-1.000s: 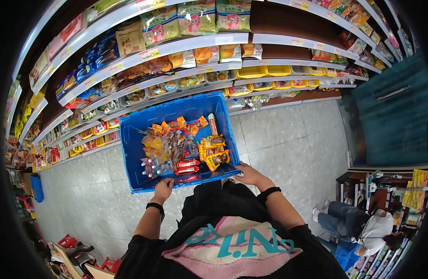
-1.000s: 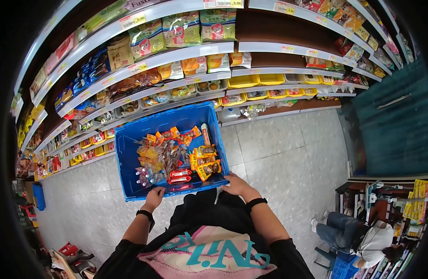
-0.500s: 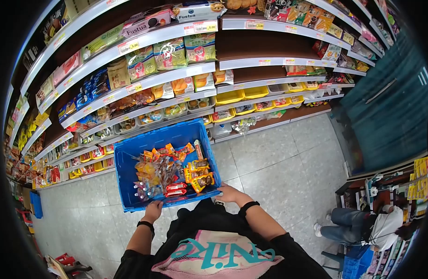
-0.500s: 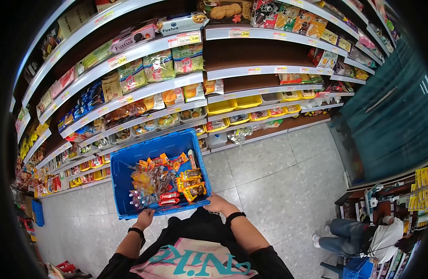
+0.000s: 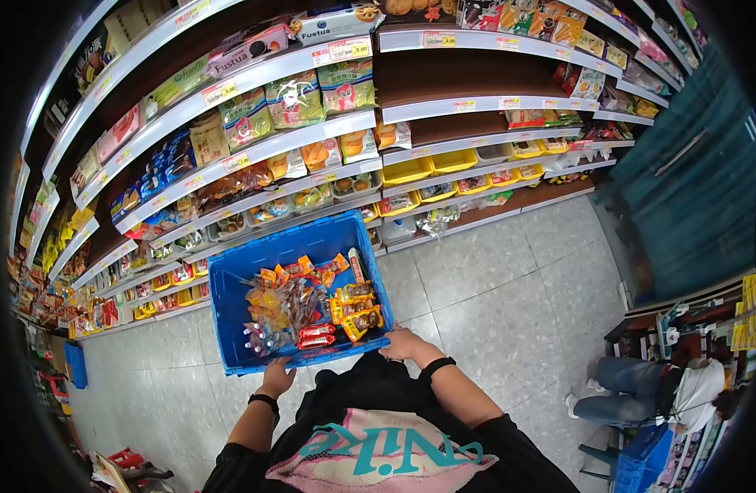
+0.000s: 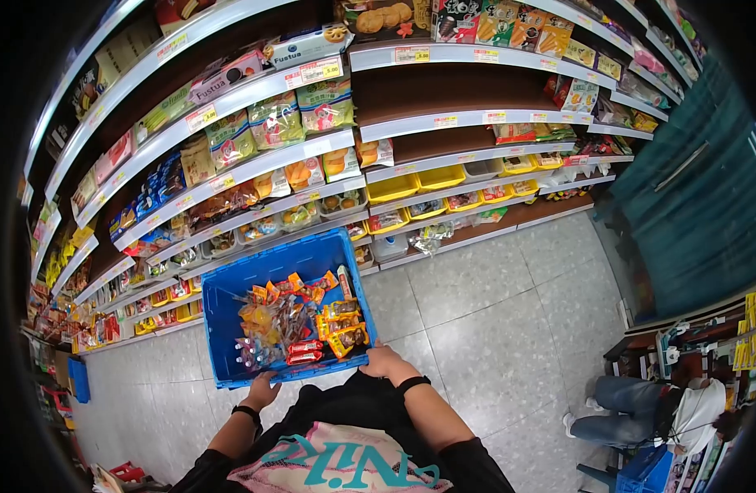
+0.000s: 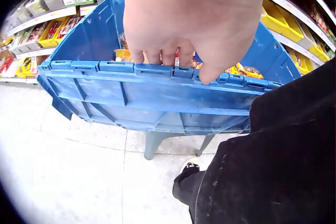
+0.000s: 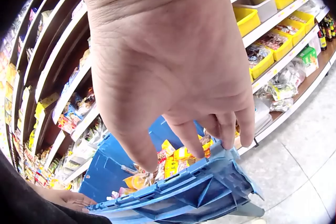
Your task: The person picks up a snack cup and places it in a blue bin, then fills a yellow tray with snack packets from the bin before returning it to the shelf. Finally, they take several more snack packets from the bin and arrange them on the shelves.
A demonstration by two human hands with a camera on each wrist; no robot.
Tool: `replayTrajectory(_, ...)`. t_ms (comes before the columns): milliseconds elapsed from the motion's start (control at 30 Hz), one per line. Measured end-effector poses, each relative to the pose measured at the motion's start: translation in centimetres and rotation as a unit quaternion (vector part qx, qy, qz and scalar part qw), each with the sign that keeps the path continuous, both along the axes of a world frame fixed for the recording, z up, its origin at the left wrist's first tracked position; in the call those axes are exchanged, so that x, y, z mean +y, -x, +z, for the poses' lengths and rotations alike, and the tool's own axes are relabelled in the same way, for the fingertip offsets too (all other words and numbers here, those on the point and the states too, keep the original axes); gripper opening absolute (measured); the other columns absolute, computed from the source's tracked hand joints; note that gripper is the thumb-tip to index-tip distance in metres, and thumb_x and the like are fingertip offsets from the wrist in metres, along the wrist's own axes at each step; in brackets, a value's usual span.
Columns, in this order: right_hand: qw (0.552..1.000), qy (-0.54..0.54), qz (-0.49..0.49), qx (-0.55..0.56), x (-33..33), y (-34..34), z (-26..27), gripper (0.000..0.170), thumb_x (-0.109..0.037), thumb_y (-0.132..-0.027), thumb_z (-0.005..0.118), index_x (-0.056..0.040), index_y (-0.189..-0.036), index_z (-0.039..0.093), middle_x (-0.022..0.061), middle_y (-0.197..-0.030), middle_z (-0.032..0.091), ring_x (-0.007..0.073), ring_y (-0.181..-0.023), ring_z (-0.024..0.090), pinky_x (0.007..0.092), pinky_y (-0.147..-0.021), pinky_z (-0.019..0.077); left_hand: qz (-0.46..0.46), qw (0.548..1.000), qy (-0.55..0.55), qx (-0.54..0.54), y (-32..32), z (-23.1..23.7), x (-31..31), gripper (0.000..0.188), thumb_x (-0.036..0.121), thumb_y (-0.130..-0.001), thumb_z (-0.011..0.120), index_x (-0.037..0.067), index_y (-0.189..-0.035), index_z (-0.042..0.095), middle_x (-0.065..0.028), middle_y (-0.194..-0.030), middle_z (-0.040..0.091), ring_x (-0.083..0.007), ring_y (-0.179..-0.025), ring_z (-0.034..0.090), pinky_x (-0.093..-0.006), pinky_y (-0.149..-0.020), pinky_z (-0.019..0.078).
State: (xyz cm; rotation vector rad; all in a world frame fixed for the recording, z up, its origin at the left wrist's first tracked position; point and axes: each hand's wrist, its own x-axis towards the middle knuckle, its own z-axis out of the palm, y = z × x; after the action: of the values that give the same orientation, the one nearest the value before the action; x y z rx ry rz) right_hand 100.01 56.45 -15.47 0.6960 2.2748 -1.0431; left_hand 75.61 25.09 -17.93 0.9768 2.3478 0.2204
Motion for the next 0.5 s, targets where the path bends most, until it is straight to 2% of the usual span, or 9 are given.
replayTrajectory(67,1.0,-0.01,-0.011,-0.002,-0.2,0.0,-0.1,0.058,-0.046,-0.078,0.062,-0.0012,-0.115,0.062,0.0301,-0.14,0.037,0.0408,-0.119,0.05,0.0411,-0.1,0.0425,-0.001,1.0,-0.002,0.006,0.2,-0.2,-0.1,0.041,0.024,-0.079,0.067,0.008,-0.116,0.06,-0.0181,-0.118,0.059,-0.036,-0.113,0.053,-0.0439,-0.099,0.0413)
replayTrajectory(200,1.0,0.004,0.001,-0.004,-0.1,0.2,-0.2,0.058,-0.046,-0.078,0.062,-0.0024,-0.115,0.063,0.0297,-0.142,0.034,0.0414,-0.119,0.05,0.0417,-0.101,0.0422,-0.021,1.0,0.007,0.019,0.3,1.3,0.3,0.041,0.021,-0.076,0.07,0.012,-0.115,0.061,-0.0155,-0.117,0.061,-0.0335,-0.11,0.056,-0.0415,-0.095,0.045)
replayTrajectory(300,1.0,0.018,0.007,0.001,0.2,0.1,-0.2,0.056,-0.046,-0.078,0.063,-0.0033,-0.115,0.063,0.0297,-0.14,0.037,0.042,-0.119,0.049,0.0419,-0.101,0.0418,-0.034,0.997,0.062,0.034,0.3,2.3,1.2,0.038,0.016,-0.076,0.069,0.015,-0.113,0.064,-0.0119,-0.116,0.063,-0.0303,-0.107,0.059,-0.0404,-0.091,0.0478)
replayTrajectory(367,1.0,0.01,0.005,0.0,0.1,-0.1,-0.2,0.056,-0.046,-0.079,0.063,-0.0034,-0.115,0.063,0.0298,-0.14,0.038,0.0422,-0.12,0.048,0.0418,-0.101,0.0413,-0.057,0.994,0.067,0.06,0.5,2.1,1.5,0.03,0.016,-0.075,0.069,0.018,-0.105,0.069,-0.01,-0.106,0.067,-0.0299,-0.098,0.063,-0.0399,-0.086,0.0499)
replayTrajectory(400,1.0,0.005,0.006,0.001,-0.1,-0.1,-0.2,0.055,-0.045,-0.079,0.063,-0.0034,-0.114,0.063,0.0298,-0.139,0.039,0.0423,-0.121,0.047,0.0418,-0.102,0.0408,-0.054,0.995,0.066,0.059,0.6,1.9,1.6,0.03,0.016,-0.075,0.069,0.018,-0.105,0.069,-0.01,-0.106,0.067,-0.0299,-0.098,0.063,-0.0399,-0.086,0.0499)
replayTrajectory(500,0.999,0.009,0.015,0.047,-0.3,-0.6,-3.4,0.054,-0.044,-0.08,0.063,-0.0042,-0.116,0.062,0.0297,-0.138,0.04,0.0421,-0.126,0.043,0.0423,-0.103,0.0391,-0.058,0.993,0.055,0.091,0.9,1.5,1.9,0.02,0.017,-0.076,0.068,0.019,-0.095,0.073,-0.01,-0.093,0.07,-0.03,-0.088,0.065,-0.0411,-0.079,0.0519)
